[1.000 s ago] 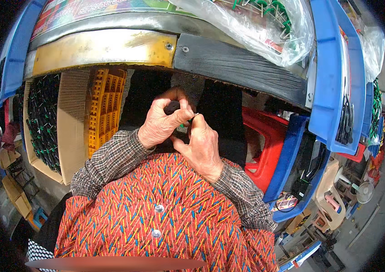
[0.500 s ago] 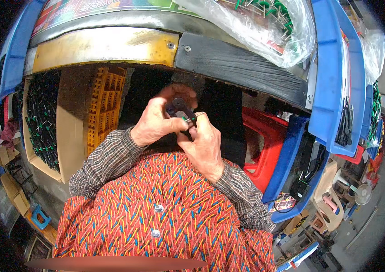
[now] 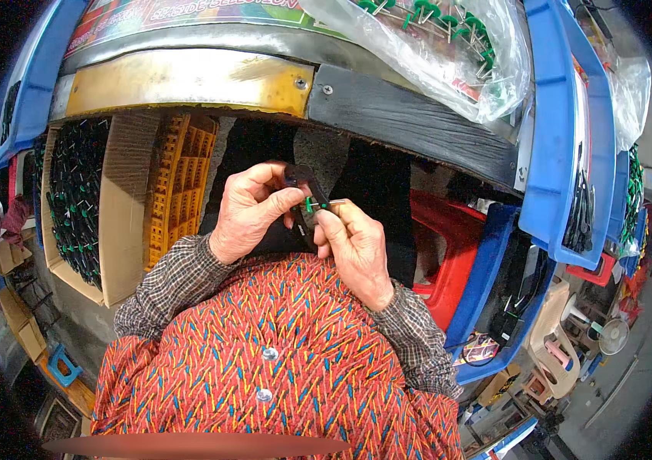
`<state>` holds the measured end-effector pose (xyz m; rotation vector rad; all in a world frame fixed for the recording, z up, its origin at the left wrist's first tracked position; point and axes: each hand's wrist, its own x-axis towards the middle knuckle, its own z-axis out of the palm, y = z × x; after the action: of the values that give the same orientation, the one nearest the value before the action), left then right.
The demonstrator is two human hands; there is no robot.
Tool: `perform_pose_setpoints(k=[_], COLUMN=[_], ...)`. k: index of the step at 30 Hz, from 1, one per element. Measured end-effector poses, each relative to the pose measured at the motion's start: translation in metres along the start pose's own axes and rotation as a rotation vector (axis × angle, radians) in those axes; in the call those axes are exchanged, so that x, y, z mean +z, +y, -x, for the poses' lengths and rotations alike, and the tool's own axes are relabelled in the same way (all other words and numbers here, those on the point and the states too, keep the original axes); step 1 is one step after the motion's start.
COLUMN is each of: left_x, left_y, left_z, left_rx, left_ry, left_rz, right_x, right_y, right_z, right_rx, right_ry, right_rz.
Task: The person assembles small components by fitting pins through plastic rings and attaching them to black plastic pieces by hand, then places the assembled pieces into a tray.
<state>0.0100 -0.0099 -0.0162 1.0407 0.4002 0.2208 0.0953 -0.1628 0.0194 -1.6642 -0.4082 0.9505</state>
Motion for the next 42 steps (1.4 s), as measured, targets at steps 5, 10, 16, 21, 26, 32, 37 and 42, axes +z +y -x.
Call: perform_pose_setpoints(k=[5, 10, 16, 21, 26, 32, 37, 42], left_x=[0.003, 0.003, 0.001, 0.001, -0.001, -0.002, -0.007, -0.006], left_y=[0.007, 0.009, 0.012, 0.016, 0.011, 0.011, 0.013, 0.015], left_z=[0.001, 0.001, -0.001, 0.000, 0.001, 0.000, -0.005, -0.009], left_rx=[0.000, 0.003, -0.001, -0.018, -0.035, -0.028, -0.034, -0.052], left_ry=[-0.025, -0.024, -0.052, -0.080, -0.064, -0.073, -0.108, -0.116], left_rz=[-0.031, -0.101, -0.113, -0.130, -0.123, -0.142, -0.207, -0.217], right_x=[0.002, 0.001, 0.003, 0.005, 0.007, 0.006, 0.008, 0.007], right_y=[-0.007, -0.004, -0.003, -0.003, -0.003, -0.004, -0.006, -0.004], right_z=[0.003, 0.004, 0.005, 0.007, 0.008, 0.007, 0.004, 0.003], right_rx=[0.046, 0.012, 0.005, 0.002, -0.023, 0.051, 0.046, 0.063], right_ry=[-0.004, -0.026, -0.022, -0.013, -0.006, -0.021, -0.018, -0.024], right_rz=[-0.017, 0.006, -0.020, -0.035, 0.010, -0.012, -0.020, -0.070])
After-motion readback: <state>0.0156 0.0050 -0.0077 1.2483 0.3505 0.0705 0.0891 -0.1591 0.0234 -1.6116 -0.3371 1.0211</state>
